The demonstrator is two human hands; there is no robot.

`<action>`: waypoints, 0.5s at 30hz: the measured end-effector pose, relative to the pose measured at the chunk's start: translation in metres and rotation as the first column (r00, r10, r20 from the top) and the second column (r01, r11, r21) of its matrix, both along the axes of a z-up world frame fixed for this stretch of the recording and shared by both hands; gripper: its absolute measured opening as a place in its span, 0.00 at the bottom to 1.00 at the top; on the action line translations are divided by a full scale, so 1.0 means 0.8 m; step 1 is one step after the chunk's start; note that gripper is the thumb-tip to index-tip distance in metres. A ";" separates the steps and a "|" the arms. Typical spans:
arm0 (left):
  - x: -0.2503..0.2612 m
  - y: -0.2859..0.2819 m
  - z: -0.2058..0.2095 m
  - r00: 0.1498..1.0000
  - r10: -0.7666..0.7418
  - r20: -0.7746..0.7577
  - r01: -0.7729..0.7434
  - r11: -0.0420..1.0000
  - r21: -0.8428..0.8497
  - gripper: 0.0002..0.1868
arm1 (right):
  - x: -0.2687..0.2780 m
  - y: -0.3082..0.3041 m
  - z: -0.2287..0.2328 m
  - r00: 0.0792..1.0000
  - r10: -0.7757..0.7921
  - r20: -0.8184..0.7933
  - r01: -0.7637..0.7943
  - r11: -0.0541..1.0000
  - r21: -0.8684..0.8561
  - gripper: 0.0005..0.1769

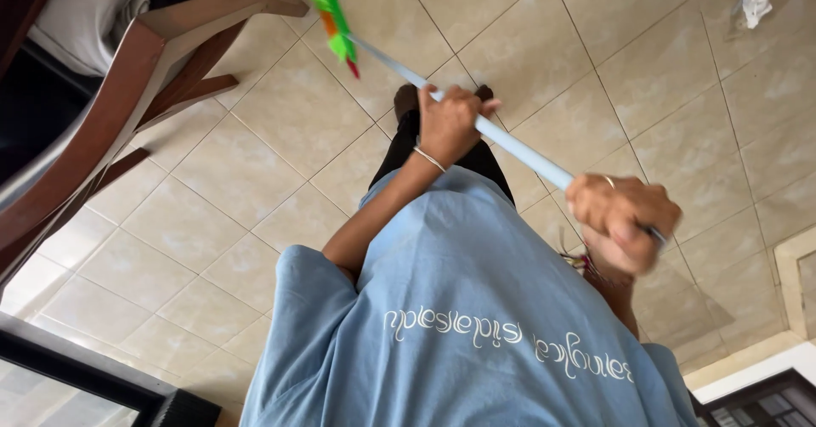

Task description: The recorder is sweeping a tiled floor using a broom.

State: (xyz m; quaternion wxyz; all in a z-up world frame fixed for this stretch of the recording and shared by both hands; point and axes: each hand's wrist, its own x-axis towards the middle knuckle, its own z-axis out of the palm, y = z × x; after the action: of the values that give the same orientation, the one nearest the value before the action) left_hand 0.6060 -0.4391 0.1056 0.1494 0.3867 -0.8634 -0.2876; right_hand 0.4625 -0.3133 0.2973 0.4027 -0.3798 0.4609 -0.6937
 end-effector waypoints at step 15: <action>-0.030 -0.069 -0.118 0.956 -0.179 0.230 0.146 0.977 0.156 0.23 | 0.000 -0.028 -0.090 0.985 -0.034 -0.169 0.059 0.988 0.144 0.18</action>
State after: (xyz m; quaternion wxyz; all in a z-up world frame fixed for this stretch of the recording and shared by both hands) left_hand 0.5819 -0.4941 0.0112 -0.0086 0.3560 -0.8822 -0.3082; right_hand 0.4626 -0.3360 0.2254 0.3738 -0.3942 0.5518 -0.6328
